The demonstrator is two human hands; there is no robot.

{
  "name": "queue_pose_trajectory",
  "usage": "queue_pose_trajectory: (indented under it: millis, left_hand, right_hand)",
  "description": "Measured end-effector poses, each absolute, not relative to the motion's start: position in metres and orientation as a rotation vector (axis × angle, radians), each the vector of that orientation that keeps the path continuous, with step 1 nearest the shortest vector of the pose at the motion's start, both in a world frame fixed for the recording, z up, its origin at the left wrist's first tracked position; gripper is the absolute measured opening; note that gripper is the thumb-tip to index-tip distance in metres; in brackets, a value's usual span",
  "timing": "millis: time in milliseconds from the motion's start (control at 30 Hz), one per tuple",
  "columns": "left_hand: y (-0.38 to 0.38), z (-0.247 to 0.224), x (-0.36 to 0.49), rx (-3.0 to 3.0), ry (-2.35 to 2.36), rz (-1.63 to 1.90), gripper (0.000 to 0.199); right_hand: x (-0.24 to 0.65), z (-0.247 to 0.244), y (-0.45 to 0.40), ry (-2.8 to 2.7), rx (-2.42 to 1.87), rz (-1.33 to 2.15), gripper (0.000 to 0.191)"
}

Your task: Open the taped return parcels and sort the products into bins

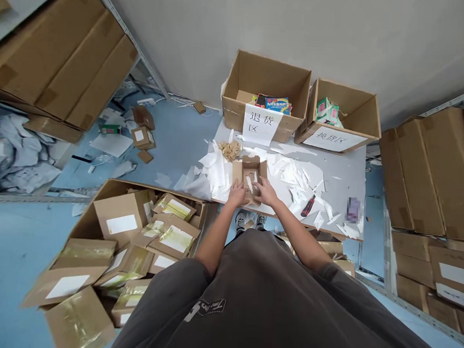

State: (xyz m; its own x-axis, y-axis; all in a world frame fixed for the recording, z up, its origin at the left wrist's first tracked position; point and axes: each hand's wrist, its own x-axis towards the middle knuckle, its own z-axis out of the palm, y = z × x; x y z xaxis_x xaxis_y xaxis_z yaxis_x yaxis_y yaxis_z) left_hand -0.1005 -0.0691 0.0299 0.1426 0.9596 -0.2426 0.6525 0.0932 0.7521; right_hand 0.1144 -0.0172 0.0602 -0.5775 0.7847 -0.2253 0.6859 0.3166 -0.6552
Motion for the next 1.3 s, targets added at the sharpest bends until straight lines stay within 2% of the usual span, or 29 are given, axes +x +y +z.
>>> queue_pose_trajectory:
  millis: [67, 233, 367, 500, 633, 767, 900, 1067, 1233, 1267, 1300]
  left_hand:
    - [-0.083, 0.018, -0.094, 1.655, 1.561, 0.465, 0.036]
    - [-0.08, 0.009, -0.087, 1.733, 1.472, 0.475, 0.022]
    - [-0.078, 0.021, -0.085, 1.802, 1.456, 0.553, 0.006]
    - [-0.091, 0.051, -0.068, 1.902, 1.428, 0.616, 0.01]
    - [-0.103, 0.095, -0.016, 1.97, 1.364, 0.695, 0.013]
    - [-0.109, 0.135, 0.075, 2.087, 1.15, 0.723, 0.017]
    - [-0.126, 0.156, 0.198, 2.234, 0.832, 0.708, 0.02]
    - [-0.186, 0.154, 0.368, 2.443, 0.335, 0.571, 0.016]
    - [-0.282, 0.137, 0.516, 2.482, -0.153, 0.357, 0.011]
    - [-0.303, 0.134, 0.539, 2.476, -0.226, 0.306, 0.016]
    - [-0.322, 0.131, 0.559, 2.471, -0.292, 0.256, 0.03]
  right_hand:
    - [0.125, 0.044, -0.029, -2.435, -1.535, 1.094, 0.075]
    - [0.147, 0.019, -0.046, -2.31, -1.704, 1.083, 0.058]
    - [0.148, 0.014, -0.052, -2.173, -1.747, 1.041, 0.067]
    - [0.172, 0.035, -0.058, -2.113, -1.746, 1.023, 0.062]
    - [0.237, 0.077, -0.077, -2.04, -1.671, 0.884, 0.054]
    - [0.332, 0.122, -0.122, -1.854, -1.724, 0.717, 0.052]
    - [0.445, 0.152, -0.203, -1.653, -1.887, 0.502, 0.051]
    - [0.567, 0.163, -0.354, -1.367, -2.228, 0.199, 0.059]
    - [0.627, 0.157, -0.513, -0.94, -2.534, -0.009, 0.066]
    - [0.634, 0.154, -0.54, -0.848, -2.571, -0.023, 0.068]
    - [0.64, 0.151, -0.564, -0.755, -2.601, -0.028, 0.071]
